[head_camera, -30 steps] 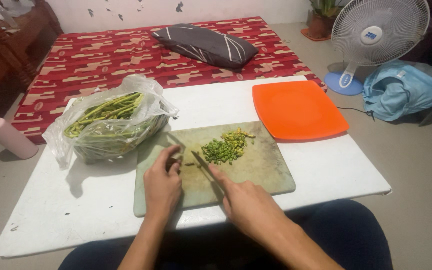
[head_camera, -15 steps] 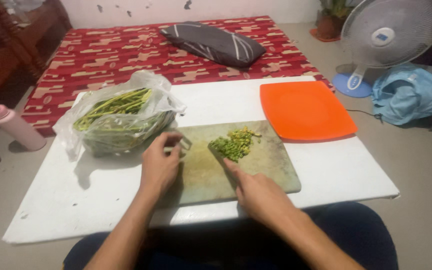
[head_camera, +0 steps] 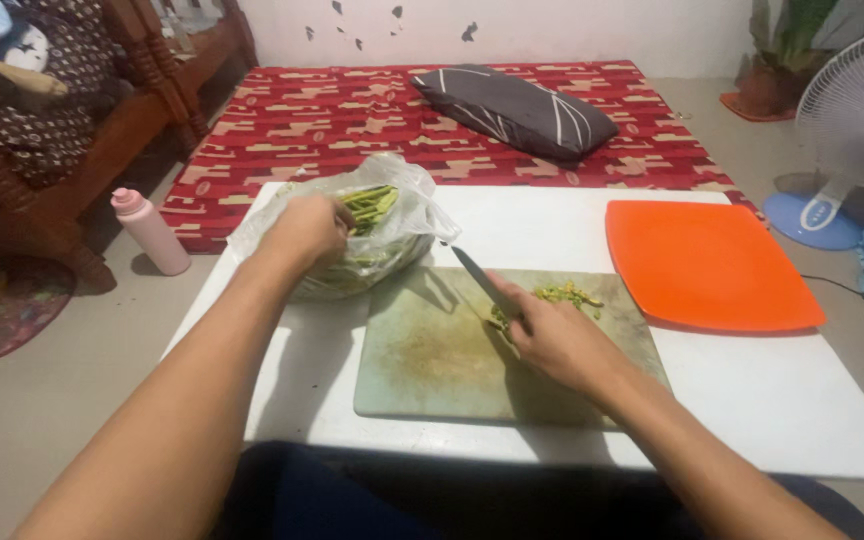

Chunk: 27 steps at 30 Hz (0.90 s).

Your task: The person sits on the floor and uses a knife to chop long green vegetables into small pieces on a cutting board. The chopped pieces accumulate on the board as the person continues the task.

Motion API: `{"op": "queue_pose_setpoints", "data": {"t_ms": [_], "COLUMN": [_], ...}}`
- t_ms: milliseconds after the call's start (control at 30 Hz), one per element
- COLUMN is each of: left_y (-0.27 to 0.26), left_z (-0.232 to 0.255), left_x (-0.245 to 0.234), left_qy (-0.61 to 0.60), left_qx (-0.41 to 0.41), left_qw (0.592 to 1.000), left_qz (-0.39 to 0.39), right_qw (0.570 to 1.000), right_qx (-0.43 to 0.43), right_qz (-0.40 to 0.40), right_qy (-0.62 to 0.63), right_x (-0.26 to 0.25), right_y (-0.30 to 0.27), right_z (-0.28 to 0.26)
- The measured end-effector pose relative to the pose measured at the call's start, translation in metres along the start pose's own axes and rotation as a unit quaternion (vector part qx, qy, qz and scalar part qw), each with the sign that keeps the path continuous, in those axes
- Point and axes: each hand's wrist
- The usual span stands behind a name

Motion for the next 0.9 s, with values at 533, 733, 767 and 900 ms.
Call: {"op": "queue_pose_setpoints", "data": {"t_ms": [533, 733, 767, 900], "left_y": [0.01, 0.009, 0.004, -0.027], "left_z": [0.009, 0.02, 0.027, 0.072], "left_x": [0.035, -0.015, -0.028, -0.073], "left_qy": [-0.088, -0.204, -0.242, -0.311], "left_qx": [-0.002, 0.033, 0.048, 0.122], "left_qw": [0.994, 0.956, 0.943, 0.919], "left_qz": [0.071, 0.208, 0.221, 0.21], "right_qw": [0.997, 0.996, 0.992, 0.949], "right_qx": [-0.064, -0.039, -0.054, -0.051], "right_qz": [0.036, 0.052, 0.068, 0.093], "right_qy": [0.001, 0.061, 0.091, 0.298], "right_x": [-0.003, -0.011, -0.013, -0.023], "right_y": [0.029, 0.028, 0.028, 0.028], "right_z": [-0.039, -0.04, -0.039, -0.042]}}
Point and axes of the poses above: each hand's wrist, its own y-axis towards the middle knuckle, its own x-axis out of the palm, z = x × y, and after that the axes turned 10 degrees about y, right-handed
